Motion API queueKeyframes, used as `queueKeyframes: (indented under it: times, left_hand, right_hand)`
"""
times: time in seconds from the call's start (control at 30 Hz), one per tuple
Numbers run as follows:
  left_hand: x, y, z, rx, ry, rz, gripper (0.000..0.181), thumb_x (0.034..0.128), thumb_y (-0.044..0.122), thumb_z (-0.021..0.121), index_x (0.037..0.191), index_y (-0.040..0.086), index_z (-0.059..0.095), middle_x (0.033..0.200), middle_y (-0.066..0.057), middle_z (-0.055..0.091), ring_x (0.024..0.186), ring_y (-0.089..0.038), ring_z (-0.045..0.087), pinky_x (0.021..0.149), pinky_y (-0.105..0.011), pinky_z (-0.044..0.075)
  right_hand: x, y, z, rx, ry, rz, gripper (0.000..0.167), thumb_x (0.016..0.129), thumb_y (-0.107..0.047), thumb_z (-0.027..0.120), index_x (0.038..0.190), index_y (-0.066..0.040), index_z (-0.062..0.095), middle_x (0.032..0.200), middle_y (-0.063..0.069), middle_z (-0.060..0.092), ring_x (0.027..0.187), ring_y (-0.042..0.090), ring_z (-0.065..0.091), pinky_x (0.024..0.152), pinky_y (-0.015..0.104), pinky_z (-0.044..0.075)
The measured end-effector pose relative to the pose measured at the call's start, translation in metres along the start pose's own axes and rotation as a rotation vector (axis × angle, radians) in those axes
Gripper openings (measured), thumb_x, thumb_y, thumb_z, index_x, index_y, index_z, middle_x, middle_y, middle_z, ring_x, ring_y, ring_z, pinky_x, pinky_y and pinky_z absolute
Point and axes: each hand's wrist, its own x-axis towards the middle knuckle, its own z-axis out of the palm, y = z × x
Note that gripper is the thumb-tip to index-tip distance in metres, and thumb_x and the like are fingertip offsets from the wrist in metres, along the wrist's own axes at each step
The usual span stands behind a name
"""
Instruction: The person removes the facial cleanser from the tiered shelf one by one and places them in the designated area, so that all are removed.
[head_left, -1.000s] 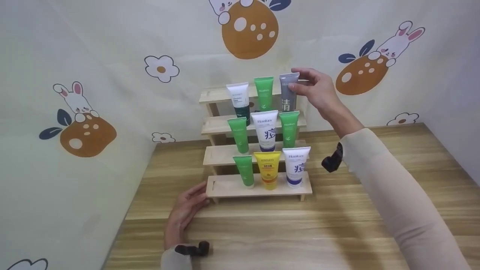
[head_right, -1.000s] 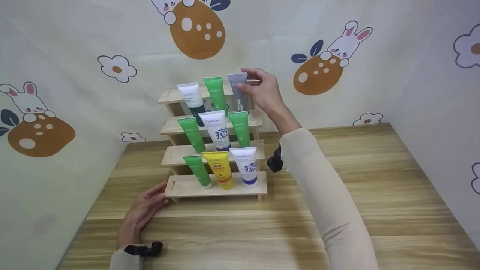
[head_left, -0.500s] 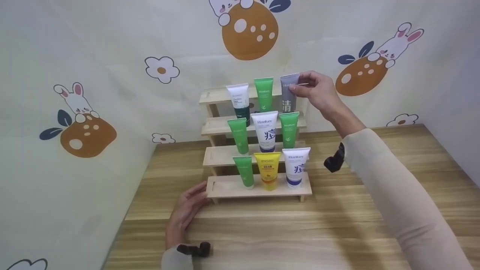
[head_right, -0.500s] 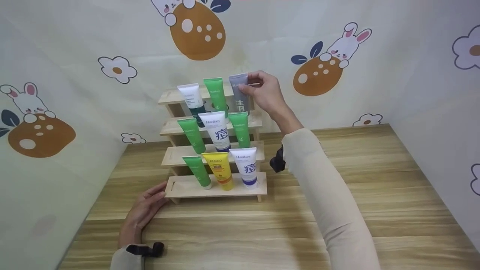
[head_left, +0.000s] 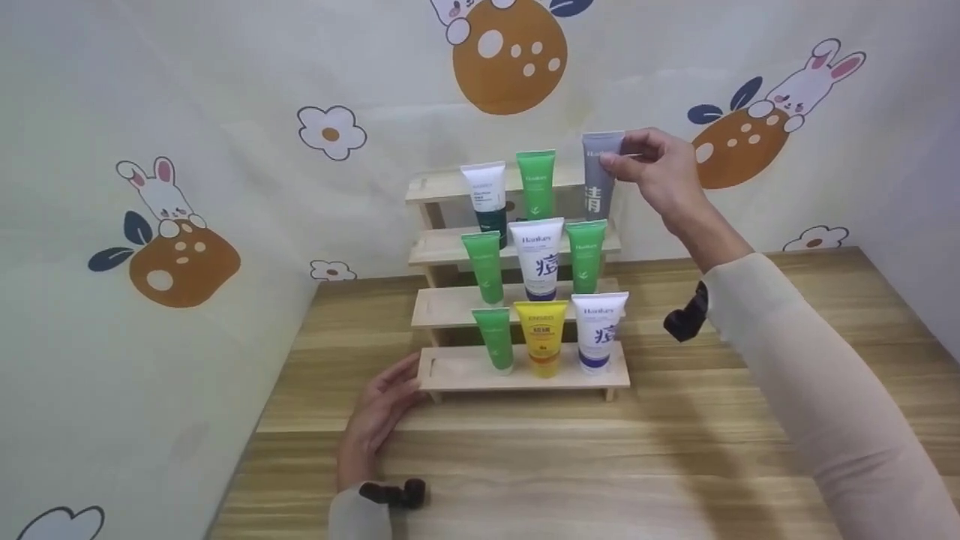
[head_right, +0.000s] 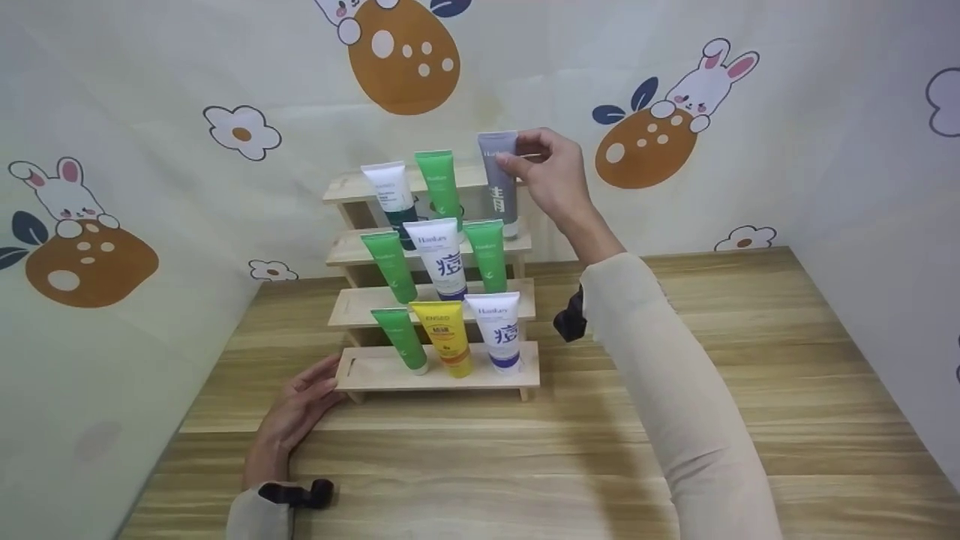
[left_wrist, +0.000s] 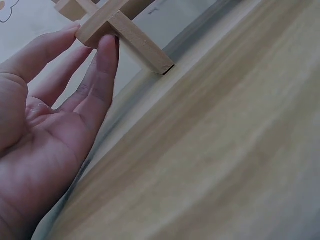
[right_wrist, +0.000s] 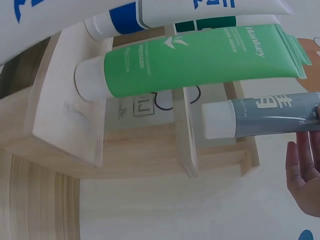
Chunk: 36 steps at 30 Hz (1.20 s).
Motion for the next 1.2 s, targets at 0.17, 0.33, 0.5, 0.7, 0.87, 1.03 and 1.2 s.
queueKeyframes:
  times: [0.17, 0.33, 0.5, 0.7, 0.87, 1.03, 1.2]
  left_hand:
    - [0.0, 0.0, 0.0, -0.015, -0.017, 0.008, 0.054, 0.0936, -0.005, 0.059, 0.146, -0.006, 0.044, 0.13, -0.003, 0.067, 0.115, -0.019, 0.066, 0.097, -0.039, 0.057]
    - [0.0, 0.001, 0.0, -0.023, -0.007, -0.002, 0.054, 0.0935, -0.004, 0.06, 0.146, -0.004, 0.045, 0.136, -0.008, 0.064, 0.116, -0.02, 0.066, 0.098, -0.042, 0.056]
    - [0.001, 0.001, 0.0, 0.004, 0.011, -0.019, 0.056, 0.0938, -0.002, 0.061, 0.147, -0.002, 0.044, 0.146, -0.015, 0.055, 0.12, -0.019, 0.064, 0.1, -0.041, 0.055]
    - [0.002, 0.001, 0.0, 0.022, -0.007, -0.015, 0.057, 0.0941, -0.001, 0.061, 0.148, -0.003, 0.043, 0.151, -0.019, 0.049, 0.124, -0.018, 0.061, 0.104, -0.039, 0.053]
    - [0.001, 0.0, 0.0, 0.022, -0.01, -0.014, 0.057, 0.094, -0.001, 0.061, 0.148, -0.003, 0.042, 0.153, -0.021, 0.047, 0.126, -0.016, 0.06, 0.106, -0.033, 0.051]
    - [0.0, 0.0, 0.0, 0.014, 0.0, -0.006, 0.056, 0.0942, 0.0, 0.061, 0.147, -0.003, 0.044, 0.145, -0.016, 0.056, 0.124, -0.016, 0.061, 0.105, -0.034, 0.052]
    - [0.0, -0.001, 0.003, -0.01, 0.008, -0.001, 0.055, 0.0946, -0.002, 0.059, 0.147, -0.005, 0.044, 0.137, -0.012, 0.061, 0.121, -0.019, 0.063, 0.103, -0.034, 0.053]
  right_hand:
    - [-0.001, -0.001, -0.014, -0.034, 0.0, -0.005, 0.048, 0.088, -0.035, 0.076, 0.13, -0.015, 0.063, 0.121, -0.001, 0.063, 0.113, 0.019, 0.06, 0.112, 0.039, 0.048]
    - [-0.003, 0.002, -0.03, -0.049, 0.016, 0.009, 0.048, 0.088, -0.034, 0.076, 0.13, -0.015, 0.064, 0.118, -0.004, 0.063, 0.111, 0.016, 0.06, 0.11, 0.038, 0.049]
    - [-0.004, 0.01, -0.045, -0.049, 0.031, 0.011, 0.047, 0.087, -0.033, 0.077, 0.129, -0.015, 0.065, 0.113, -0.007, 0.064, 0.107, 0.013, 0.06, 0.106, 0.035, 0.05]
    - [-0.005, 0.027, -0.061, -0.036, 0.04, 0.047, 0.05, 0.087, -0.035, 0.076, 0.131, -0.016, 0.063, 0.112, -0.01, 0.063, 0.109, 0.012, 0.059, 0.114, 0.042, 0.045]
    - [-0.005, 0.046, -0.068, -0.018, 0.032, 0.081, 0.052, 0.088, -0.037, 0.074, 0.135, -0.017, 0.061, 0.117, -0.008, 0.062, 0.113, 0.014, 0.061, 0.116, 0.044, 0.044]
    - [-0.006, 0.066, -0.07, -0.018, 0.034, 0.097, 0.053, 0.091, -0.037, 0.071, 0.137, -0.014, 0.059, 0.119, -0.007, 0.061, 0.11, 0.015, 0.06, 0.104, 0.03, 0.053]
    - [-0.007, 0.086, -0.072, -0.016, 0.042, 0.107, 0.051, 0.093, -0.035, 0.068, 0.137, -0.01, 0.057, 0.116, -0.007, 0.061, 0.108, 0.014, 0.059, 0.084, 0.015, 0.057]
